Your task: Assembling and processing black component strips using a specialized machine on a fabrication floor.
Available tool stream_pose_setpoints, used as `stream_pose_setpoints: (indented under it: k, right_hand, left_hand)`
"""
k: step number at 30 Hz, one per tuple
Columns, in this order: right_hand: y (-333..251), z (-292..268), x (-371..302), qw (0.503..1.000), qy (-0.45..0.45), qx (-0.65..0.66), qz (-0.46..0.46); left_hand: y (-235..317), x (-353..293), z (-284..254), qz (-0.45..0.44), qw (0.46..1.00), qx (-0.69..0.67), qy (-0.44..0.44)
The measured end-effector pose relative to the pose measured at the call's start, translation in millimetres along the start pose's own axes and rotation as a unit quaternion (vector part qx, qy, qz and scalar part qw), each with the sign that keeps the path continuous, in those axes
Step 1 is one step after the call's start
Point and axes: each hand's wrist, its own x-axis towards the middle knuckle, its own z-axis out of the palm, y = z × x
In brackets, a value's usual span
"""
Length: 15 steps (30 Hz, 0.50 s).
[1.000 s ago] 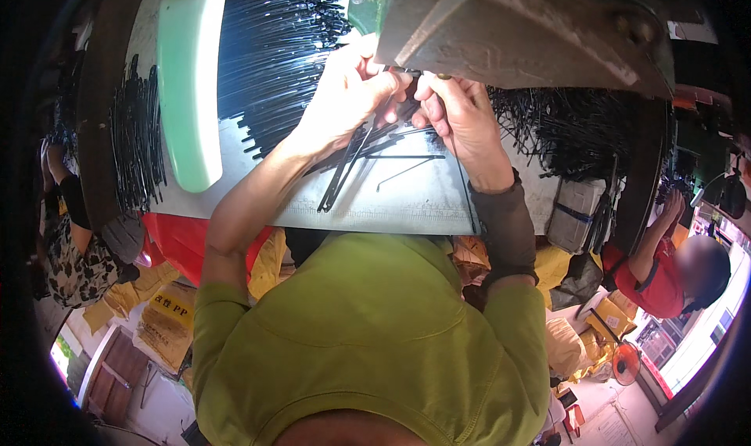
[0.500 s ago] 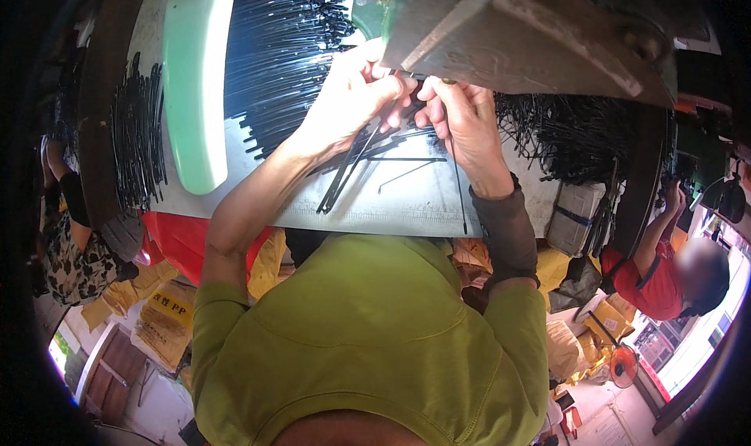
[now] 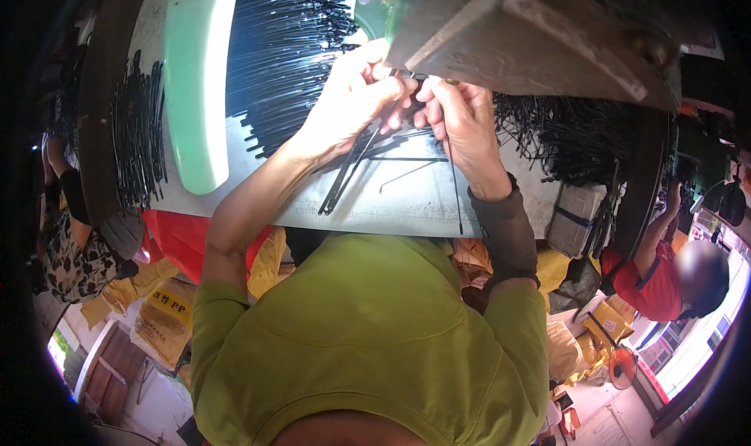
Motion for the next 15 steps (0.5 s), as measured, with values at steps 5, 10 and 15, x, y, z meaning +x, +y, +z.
stream_pose_setpoints:
  k: [5, 10, 15]
  right_hand:
    - [-2.6, 3.9, 3.0, 1.0, -0.006, 0.008, 0.005]
    - [-9.0, -7.1, 3.8, 0.996, -0.048, -0.005, 0.078]
    - [-4.0, 10.7, -30.0, 0.983, -0.106, -0.128, 0.08]
  left_hand:
    - [7.3, -5.0, -2.0, 0.009, 1.0, 0.003, 0.009]
    - [4.6, -4.1, -7.5, -0.008, 1.0, -0.012, 0.016]
    - [2.0, -2.4, -6.1, -0.009, 1.0, -0.013, 0.02]
